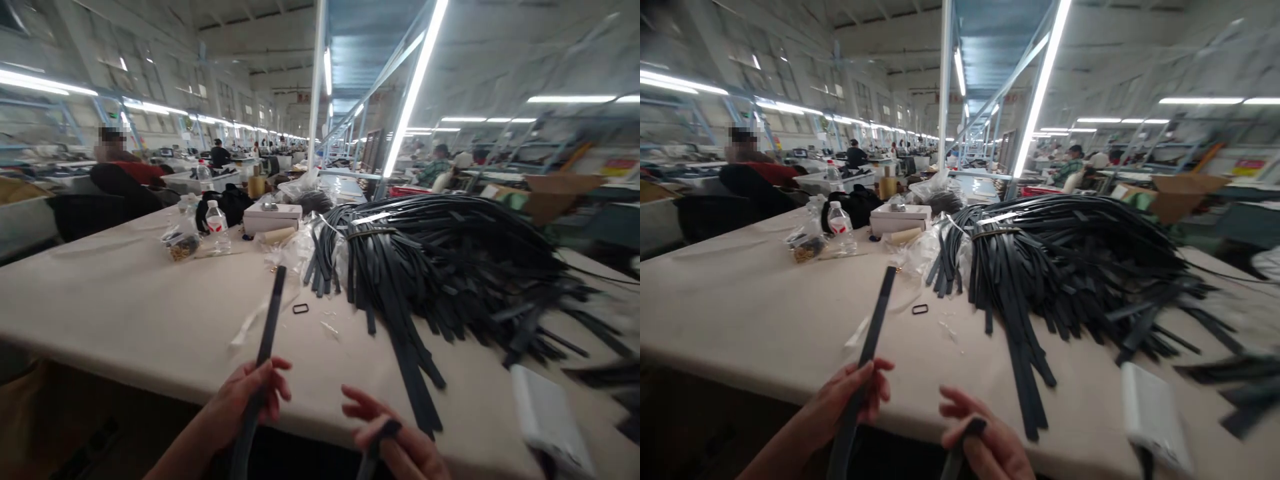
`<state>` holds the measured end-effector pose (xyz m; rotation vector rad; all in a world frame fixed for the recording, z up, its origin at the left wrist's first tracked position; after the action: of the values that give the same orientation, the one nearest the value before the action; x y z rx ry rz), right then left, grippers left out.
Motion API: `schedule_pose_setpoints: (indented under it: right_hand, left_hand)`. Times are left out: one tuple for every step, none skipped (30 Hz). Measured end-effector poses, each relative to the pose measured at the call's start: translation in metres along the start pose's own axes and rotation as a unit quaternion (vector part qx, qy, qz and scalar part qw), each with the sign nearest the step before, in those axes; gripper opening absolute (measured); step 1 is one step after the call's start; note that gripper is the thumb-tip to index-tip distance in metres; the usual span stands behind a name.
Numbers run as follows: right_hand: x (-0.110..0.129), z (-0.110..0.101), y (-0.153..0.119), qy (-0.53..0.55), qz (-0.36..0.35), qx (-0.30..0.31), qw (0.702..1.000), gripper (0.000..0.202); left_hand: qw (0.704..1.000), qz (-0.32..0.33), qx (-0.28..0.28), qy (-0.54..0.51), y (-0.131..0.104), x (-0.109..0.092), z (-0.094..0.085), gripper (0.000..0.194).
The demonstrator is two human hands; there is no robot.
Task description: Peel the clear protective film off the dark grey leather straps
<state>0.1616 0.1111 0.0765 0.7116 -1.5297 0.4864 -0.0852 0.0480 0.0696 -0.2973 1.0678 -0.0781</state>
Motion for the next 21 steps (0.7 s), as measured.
schedule_pose_setpoints:
  right_hand:
    - [0.007, -0.007, 0.001, 0.036, 0.0, -0.022, 0.999, 0.033]
    - [0.014, -0.013, 0.003, 0.071, -0.007, -0.041, 0.997, 0.029]
    - [0.021, -0.018, 0.004, 0.098, -0.02, -0.056, 0.993, 0.026]
    - [0.026, -0.024, 0.006, 0.114, -0.033, -0.067, 0.991, 0.024]
    - [0.029, -0.028, 0.007, 0.123, -0.04, -0.078, 0.989, 0.023]
    - [0.03, -0.032, 0.007, 0.13, -0.037, -0.089, 0.987, 0.023]
    - [0.029, -0.036, 0.006, 0.138, -0.027, -0.104, 0.985, 0.023]
    - [0.026, -0.039, 0.004, 0.151, -0.014, -0.126, 0.98, 0.022]
    - [0.022, -0.043, 0.001, 0.169, -0.002, -0.154, 0.974, 0.023]
    - [0.018, -0.046, -0.002, 0.189, 0.007, -0.18, 0.965, 0.023]
    - [0.014, -0.047, -0.005, 0.21, 0.011, -0.2, 0.957, 0.024]
    - [0.011, -0.048, -0.008, 0.231, 0.012, -0.21, 0.95, 0.024]
    - [0.009, -0.047, -0.01, 0.248, 0.012, -0.207, 0.946, 0.024]
    - [0.008, -0.046, -0.012, 0.263, 0.011, -0.193, 0.945, 0.024]
    - [0.008, -0.044, -0.014, 0.271, 0.008, -0.176, 0.946, 0.024]
    - [0.009, -0.043, -0.016, 0.27, 0.003, -0.166, 0.949, 0.024]
    - [0.011, -0.043, -0.019, 0.256, -0.004, -0.162, 0.953, 0.024]
    - [0.012, -0.044, -0.021, 0.232, -0.011, -0.166, 0.958, 0.023]
    - [0.015, -0.045, -0.024, 0.202, -0.019, -0.176, 0.963, 0.022]
    - [0.017, -0.045, -0.027, 0.168, -0.024, -0.187, 0.968, 0.022]
    - [0.019, -0.044, -0.03, 0.137, -0.027, -0.194, 0.971, 0.021]
  left_hand:
    - [0.996, -0.048, 0.06, 0.039, -0.005, 0.016, 0.019, 0.035]
    - [0.987, -0.093, 0.11, 0.077, -0.011, 0.03, 0.035, 0.037]
    - [0.974, -0.13, 0.148, 0.112, -0.016, 0.041, 0.047, 0.037]
    - [0.961, -0.158, 0.175, 0.143, -0.02, 0.048, 0.057, 0.037]
    - [0.95, -0.176, 0.192, 0.17, -0.023, 0.053, 0.063, 0.037]
    - [0.943, -0.183, 0.202, 0.192, -0.025, 0.056, 0.068, 0.037]
    - [0.938, -0.184, 0.208, 0.209, -0.025, 0.058, 0.07, 0.037]
    - [0.934, -0.181, 0.215, 0.22, -0.025, 0.058, 0.072, 0.038]
    - [0.931, -0.177, 0.225, 0.228, -0.024, 0.059, 0.073, 0.041]
    - [0.926, -0.171, 0.239, 0.235, -0.023, 0.059, 0.075, 0.044]
    - [0.921, -0.165, 0.254, 0.244, -0.023, 0.06, 0.076, 0.047]
    - [0.914, -0.161, 0.269, 0.256, -0.023, 0.061, 0.077, 0.05]
    - [0.906, -0.158, 0.283, 0.272, -0.023, 0.062, 0.079, 0.052]
    - [0.897, -0.159, 0.293, 0.29, -0.023, 0.063, 0.081, 0.052]
    - [0.889, -0.162, 0.299, 0.308, -0.022, 0.065, 0.083, 0.051]
    - [0.882, -0.166, 0.305, 0.318, -0.022, 0.066, 0.085, 0.05]
    - [0.88, -0.161, 0.31, 0.323, -0.021, 0.066, 0.089, 0.049]
    - [0.884, -0.145, 0.309, 0.32, -0.02, 0.064, 0.094, 0.047]
    - [0.894, -0.116, 0.303, 0.308, -0.017, 0.061, 0.099, 0.048]
    - [0.907, -0.08, 0.293, 0.292, -0.014, 0.056, 0.104, 0.053]
    - [0.919, -0.04, 0.279, 0.276, -0.011, 0.051, 0.11, 0.06]
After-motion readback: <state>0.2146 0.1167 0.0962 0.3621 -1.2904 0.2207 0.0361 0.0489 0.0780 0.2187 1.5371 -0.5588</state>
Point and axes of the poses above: each hand's wrist, its own y-axis towards the middle knuckle, its own z-axis out of the palm, x = y × z, the point moved 5 cm from there along y, towards the middle knuckle, and after that the axes turned 1 degree about -z, right-handed, at the moved point
